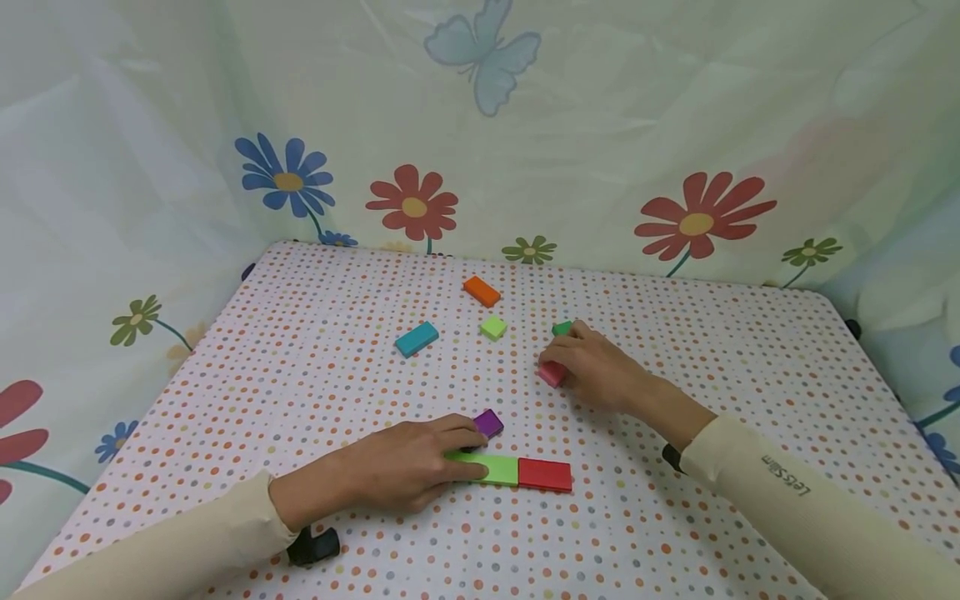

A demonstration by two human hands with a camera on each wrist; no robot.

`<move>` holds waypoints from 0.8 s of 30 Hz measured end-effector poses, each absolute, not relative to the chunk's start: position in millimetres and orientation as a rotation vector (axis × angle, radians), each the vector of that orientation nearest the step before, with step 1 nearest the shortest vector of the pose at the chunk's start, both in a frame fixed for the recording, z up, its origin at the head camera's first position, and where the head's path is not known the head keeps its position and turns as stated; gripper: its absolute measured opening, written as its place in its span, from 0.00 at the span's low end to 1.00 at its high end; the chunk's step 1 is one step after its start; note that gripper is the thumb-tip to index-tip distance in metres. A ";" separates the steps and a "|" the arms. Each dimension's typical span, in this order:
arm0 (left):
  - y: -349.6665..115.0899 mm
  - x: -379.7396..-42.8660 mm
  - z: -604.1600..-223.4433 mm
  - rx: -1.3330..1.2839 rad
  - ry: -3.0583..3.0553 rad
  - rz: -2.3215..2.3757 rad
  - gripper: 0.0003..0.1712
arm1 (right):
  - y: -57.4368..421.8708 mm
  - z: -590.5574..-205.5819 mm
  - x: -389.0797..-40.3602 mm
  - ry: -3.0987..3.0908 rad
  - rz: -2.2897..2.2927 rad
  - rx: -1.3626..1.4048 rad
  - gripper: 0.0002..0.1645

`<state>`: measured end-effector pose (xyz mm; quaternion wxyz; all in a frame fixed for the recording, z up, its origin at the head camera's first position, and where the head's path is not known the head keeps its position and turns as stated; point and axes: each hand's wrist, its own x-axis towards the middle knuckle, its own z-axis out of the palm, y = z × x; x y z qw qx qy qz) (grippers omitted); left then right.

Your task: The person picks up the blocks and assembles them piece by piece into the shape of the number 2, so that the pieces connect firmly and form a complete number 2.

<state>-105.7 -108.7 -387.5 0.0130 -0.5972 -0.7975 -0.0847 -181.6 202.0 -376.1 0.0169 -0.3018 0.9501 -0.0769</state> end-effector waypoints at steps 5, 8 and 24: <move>-108.7 -106.4 -388.1 -1.865 -2.487 -0.252 0.20 | 194.2 -373.6 -186.5 2.892 -0.233 -0.982 0.28; -107.9 -106.2 -389.1 -1.869 -2.493 -0.236 0.20 | 186.7 -372.4 -190.7 2.891 -0.197 -1.053 0.25; -106.6 -105.4 -389.6 -1.865 -2.442 -0.218 0.18 | 109.9 -366.4 -223.0 2.914 -0.096 -1.109 0.24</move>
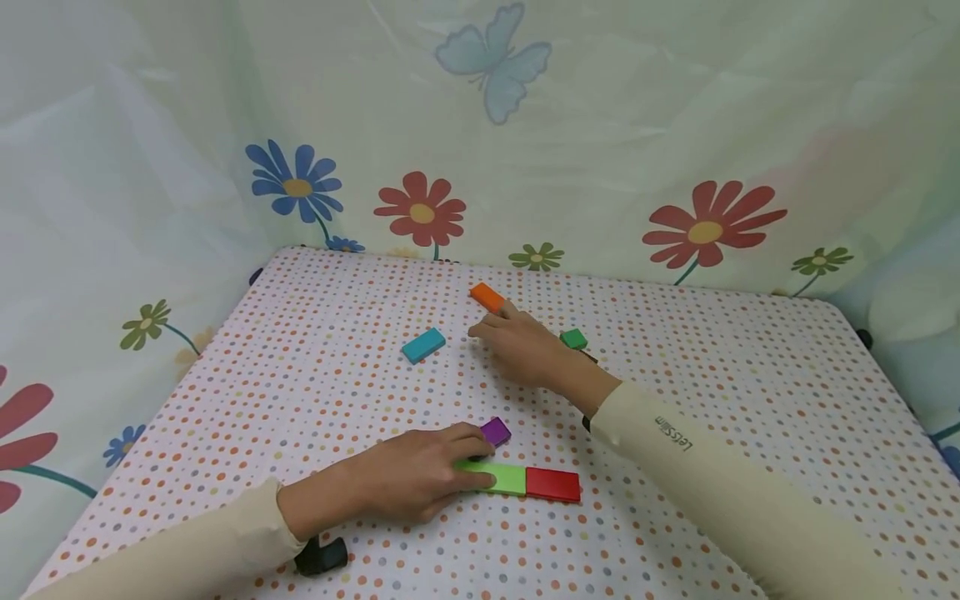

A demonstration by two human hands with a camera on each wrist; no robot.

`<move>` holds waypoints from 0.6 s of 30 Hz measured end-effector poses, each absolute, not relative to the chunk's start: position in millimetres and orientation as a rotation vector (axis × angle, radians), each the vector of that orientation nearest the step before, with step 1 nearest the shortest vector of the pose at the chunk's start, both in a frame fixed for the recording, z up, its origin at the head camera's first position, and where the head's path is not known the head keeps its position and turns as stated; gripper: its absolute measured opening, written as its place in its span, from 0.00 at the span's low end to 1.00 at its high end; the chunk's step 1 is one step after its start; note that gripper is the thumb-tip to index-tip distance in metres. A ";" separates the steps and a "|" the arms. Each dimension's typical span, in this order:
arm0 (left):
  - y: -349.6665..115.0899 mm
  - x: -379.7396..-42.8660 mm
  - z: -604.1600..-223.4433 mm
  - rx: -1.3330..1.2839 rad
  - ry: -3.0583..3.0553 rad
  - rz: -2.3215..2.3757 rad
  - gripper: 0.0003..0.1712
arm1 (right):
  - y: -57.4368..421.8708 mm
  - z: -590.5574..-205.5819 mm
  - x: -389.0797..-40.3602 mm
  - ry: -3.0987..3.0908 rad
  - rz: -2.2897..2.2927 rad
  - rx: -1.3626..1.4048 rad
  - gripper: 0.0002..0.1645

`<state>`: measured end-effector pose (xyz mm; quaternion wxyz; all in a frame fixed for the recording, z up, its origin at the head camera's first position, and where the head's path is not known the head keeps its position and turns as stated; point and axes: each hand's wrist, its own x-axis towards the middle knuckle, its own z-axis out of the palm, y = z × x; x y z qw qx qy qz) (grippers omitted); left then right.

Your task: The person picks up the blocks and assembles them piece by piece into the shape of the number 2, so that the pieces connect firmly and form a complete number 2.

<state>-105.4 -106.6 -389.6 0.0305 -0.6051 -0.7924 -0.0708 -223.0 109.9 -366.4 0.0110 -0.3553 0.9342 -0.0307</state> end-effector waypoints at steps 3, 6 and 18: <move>-107.9 -103.3 -390.2 -1.854 -2.428 -0.222 0.19 | 98.8 -367.2 -228.3 2.893 -0.109 -1.130 0.25; -109.2 -101.4 -391.5 -1.837 -2.428 -0.223 0.19 | 90.7 -368.2 -232.4 2.877 -0.126 -1.149 0.27; -112.1 -96.5 -398.3 -1.746 -2.447 -0.229 0.20 | 68.3 -378.3 -251.5 2.799 -0.145 -1.197 0.28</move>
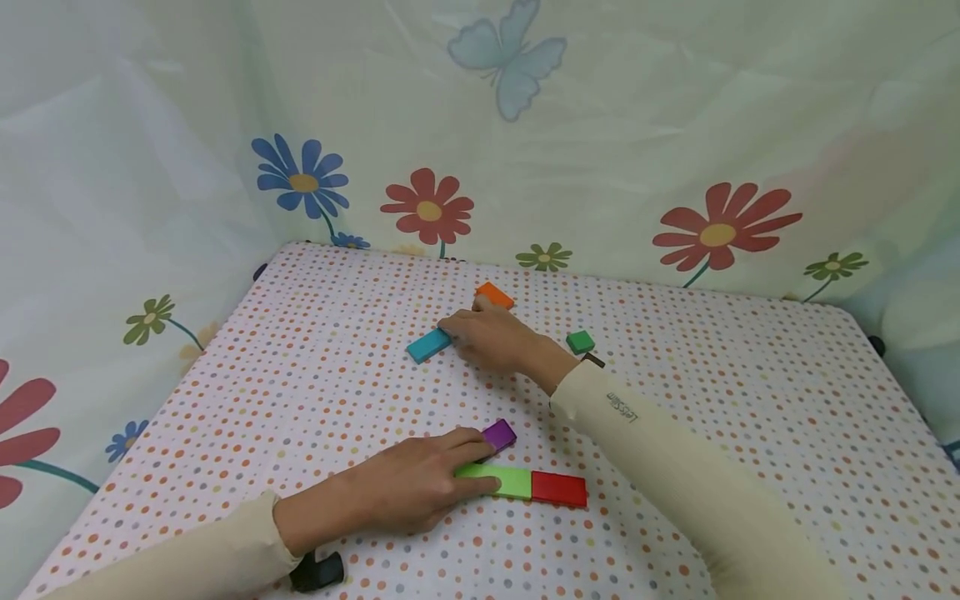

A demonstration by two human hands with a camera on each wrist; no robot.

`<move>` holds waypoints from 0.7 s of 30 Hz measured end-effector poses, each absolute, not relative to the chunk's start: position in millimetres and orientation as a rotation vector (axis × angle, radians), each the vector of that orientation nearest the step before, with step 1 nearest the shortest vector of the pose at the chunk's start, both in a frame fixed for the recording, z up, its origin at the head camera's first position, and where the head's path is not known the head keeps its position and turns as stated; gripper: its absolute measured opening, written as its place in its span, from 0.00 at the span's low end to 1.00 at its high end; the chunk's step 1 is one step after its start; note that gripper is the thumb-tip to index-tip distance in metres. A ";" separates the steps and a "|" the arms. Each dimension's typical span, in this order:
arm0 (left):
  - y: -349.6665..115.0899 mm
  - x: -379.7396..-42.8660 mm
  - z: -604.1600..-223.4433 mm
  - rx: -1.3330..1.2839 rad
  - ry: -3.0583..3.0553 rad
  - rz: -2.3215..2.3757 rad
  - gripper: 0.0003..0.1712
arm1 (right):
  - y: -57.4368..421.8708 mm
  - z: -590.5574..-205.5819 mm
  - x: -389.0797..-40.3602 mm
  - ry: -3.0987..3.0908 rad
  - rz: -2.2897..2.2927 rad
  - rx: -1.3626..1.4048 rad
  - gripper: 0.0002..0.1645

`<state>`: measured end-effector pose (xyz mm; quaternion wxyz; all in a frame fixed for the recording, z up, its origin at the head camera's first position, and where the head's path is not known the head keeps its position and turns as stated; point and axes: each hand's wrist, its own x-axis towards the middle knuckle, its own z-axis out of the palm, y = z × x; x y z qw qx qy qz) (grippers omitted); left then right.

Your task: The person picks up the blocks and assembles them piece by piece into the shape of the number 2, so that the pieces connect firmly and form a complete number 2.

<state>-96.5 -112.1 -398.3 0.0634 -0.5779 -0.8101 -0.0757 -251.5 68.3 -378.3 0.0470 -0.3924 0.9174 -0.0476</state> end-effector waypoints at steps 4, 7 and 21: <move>-112.2 -97.3 -397.9 -1.744 -2.421 -0.231 0.19 | 59.8 -379.8 -254.2 2.786 -0.167 -1.162 0.29; -111.6 -98.2 -396.8 -1.741 -2.411 -0.213 0.19 | 53.1 -379.5 -253.3 2.794 -0.156 -1.141 0.28; -109.7 -99.1 -392.4 -1.765 -2.442 -0.166 0.21 | 51.3 -377.1 -244.2 2.803 -0.130 -1.038 0.21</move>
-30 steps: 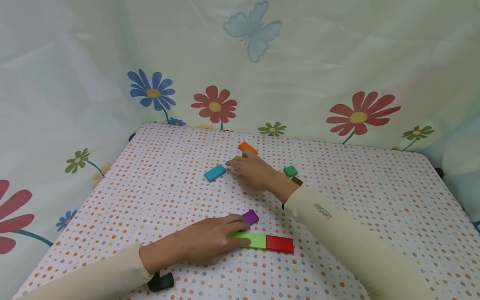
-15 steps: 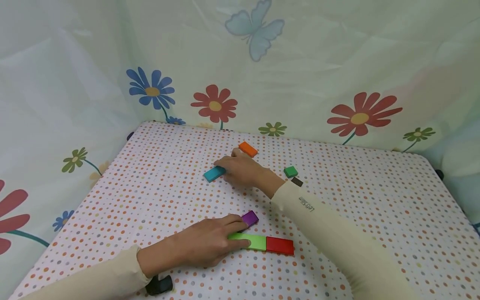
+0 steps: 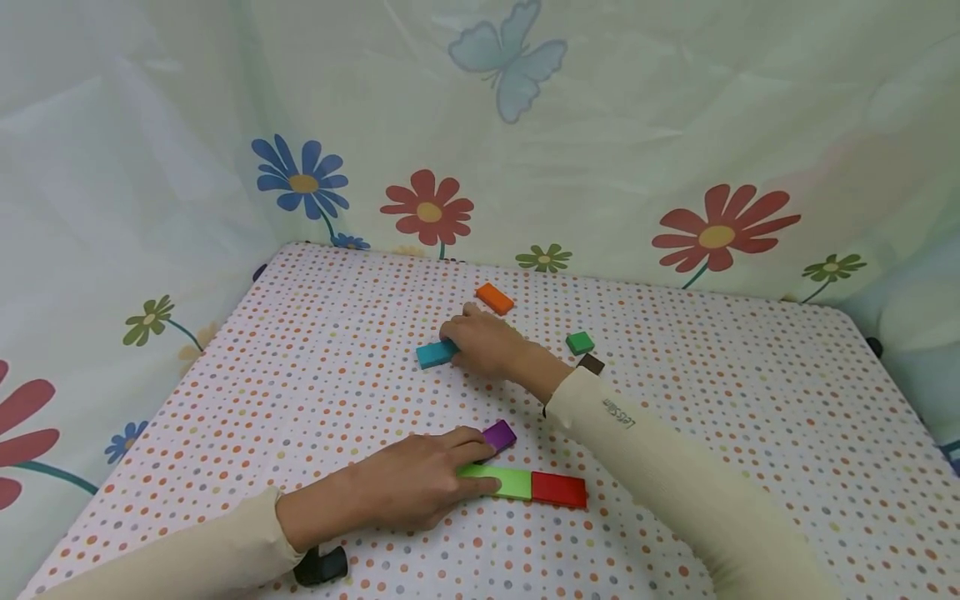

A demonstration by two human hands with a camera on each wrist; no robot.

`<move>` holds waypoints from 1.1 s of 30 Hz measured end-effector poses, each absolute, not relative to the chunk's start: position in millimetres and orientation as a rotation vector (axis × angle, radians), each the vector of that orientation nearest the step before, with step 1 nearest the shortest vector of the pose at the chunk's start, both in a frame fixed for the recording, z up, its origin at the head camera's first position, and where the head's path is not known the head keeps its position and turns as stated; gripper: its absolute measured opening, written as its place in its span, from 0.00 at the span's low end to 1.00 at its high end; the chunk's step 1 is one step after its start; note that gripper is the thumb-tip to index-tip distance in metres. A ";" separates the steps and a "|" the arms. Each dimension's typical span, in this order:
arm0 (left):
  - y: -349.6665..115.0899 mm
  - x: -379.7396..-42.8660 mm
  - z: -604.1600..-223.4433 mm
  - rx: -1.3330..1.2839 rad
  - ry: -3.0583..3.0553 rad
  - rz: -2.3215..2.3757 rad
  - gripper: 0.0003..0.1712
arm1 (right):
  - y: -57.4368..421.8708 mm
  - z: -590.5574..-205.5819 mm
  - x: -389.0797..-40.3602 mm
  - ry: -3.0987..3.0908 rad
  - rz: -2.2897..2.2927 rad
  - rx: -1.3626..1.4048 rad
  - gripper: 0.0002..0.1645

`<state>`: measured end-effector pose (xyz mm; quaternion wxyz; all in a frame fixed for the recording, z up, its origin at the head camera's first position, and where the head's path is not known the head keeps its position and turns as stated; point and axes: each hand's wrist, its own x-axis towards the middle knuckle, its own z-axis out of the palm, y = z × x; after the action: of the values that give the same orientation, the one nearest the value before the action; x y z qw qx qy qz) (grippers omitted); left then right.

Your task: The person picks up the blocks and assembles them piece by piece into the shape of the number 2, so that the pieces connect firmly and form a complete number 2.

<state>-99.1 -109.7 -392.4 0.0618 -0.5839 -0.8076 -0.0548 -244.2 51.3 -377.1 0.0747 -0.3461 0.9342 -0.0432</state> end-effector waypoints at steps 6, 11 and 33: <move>-110.0 -98.4 -390.7 -1.781 -2.443 -0.146 0.21 | 62.0 -375.1 -239.4 2.798 -0.182 -1.014 0.19; -109.6 -98.4 -390.7 -1.793 -2.454 -0.130 0.21 | 73.6 -373.9 -235.1 2.798 -0.214 -1.037 0.18; -107.1 -101.7 -386.8 -1.806 -2.481 -0.092 0.20 | 113.8 -371.9 -221.5 2.804 -0.315 -1.034 0.20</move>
<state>-101.7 -107.1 -386.8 0.0356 -0.5878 -0.8077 -0.0300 -221.5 113.8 -371.9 0.0683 -0.3434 0.9309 -0.1044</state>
